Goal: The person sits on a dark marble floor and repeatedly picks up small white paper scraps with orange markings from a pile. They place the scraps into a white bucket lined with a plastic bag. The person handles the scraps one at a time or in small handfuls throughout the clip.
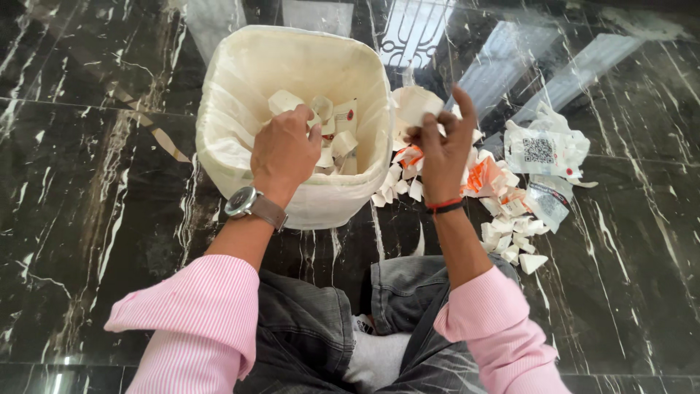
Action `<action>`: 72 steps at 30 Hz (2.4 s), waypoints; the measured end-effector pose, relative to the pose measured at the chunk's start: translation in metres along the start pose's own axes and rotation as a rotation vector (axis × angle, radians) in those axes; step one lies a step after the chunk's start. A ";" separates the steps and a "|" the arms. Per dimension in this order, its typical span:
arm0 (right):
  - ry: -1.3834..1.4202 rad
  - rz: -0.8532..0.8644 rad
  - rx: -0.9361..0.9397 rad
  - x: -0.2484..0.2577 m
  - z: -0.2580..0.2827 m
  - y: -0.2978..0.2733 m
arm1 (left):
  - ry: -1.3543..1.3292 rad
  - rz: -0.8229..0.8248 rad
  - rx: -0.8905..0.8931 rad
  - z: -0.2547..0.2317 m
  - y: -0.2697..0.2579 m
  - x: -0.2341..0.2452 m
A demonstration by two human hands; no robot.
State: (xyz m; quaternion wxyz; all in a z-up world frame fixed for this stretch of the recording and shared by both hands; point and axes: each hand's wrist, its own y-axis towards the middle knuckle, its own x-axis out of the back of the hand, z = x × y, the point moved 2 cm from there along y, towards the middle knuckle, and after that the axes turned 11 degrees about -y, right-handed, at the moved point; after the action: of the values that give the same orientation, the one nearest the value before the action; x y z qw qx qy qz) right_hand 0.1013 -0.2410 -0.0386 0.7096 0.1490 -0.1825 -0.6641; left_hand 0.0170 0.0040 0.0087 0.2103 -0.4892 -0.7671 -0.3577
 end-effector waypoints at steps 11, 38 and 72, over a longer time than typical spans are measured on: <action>-0.480 0.202 0.289 -0.079 0.043 0.005 | -0.088 0.019 -0.050 -0.008 -0.003 0.007; -0.396 0.324 0.302 -0.076 0.045 0.001 | -0.377 -0.116 -0.050 0.002 0.047 -0.013; -0.873 0.355 -0.260 -0.003 -0.258 -0.140 | -0.008 0.012 -0.048 -0.017 0.006 -0.025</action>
State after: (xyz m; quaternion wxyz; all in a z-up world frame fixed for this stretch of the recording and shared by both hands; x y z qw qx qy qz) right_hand 0.0946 -0.2560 -0.3312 0.6817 -0.2666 -0.4013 -0.5507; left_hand 0.0327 -0.0225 0.0049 0.1977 -0.5001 -0.7562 -0.3728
